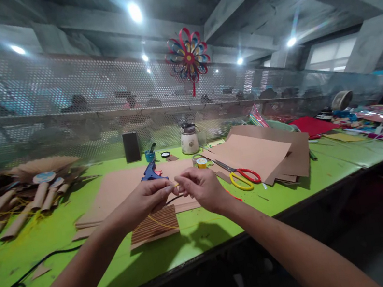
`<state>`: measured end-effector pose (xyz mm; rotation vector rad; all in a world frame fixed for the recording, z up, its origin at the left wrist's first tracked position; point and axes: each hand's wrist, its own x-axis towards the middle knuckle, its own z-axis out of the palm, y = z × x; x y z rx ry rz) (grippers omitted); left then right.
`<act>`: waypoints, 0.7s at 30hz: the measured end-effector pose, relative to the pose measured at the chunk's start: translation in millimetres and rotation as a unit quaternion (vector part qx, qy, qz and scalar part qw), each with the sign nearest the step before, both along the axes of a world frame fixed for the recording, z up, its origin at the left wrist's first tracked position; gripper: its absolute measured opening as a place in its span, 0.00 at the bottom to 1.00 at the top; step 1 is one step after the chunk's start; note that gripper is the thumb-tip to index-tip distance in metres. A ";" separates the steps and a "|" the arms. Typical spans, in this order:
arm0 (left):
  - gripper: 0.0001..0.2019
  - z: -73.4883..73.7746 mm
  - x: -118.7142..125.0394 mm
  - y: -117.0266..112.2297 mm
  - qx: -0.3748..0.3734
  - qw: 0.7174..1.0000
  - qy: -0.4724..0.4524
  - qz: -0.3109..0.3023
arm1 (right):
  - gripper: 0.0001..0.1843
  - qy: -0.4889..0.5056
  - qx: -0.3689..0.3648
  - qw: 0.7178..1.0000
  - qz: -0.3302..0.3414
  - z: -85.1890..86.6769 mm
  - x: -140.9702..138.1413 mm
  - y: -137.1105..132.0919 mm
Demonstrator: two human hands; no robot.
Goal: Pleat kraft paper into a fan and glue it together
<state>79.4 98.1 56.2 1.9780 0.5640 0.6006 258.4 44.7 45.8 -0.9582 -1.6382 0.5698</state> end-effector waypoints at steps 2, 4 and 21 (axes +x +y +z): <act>0.17 -1.4 -0.5 0.1 0.024 0.999 0.010 0.020 | 0.17 0.092 -0.060 0.993 0.030 0.6 0.6 1.6; 0.16 -1.9 -0.2 -0.6 0.057 0.998 0.011 0.039 | 0.18 0.130 -0.094 0.986 0.034 0.4 0.0 1.1; 0.15 2.9 -71.9 42.5 0.202 0.959 0.173 0.103 | 0.18 -0.150 0.102 0.944 -0.275 -10.5 92.8 11.8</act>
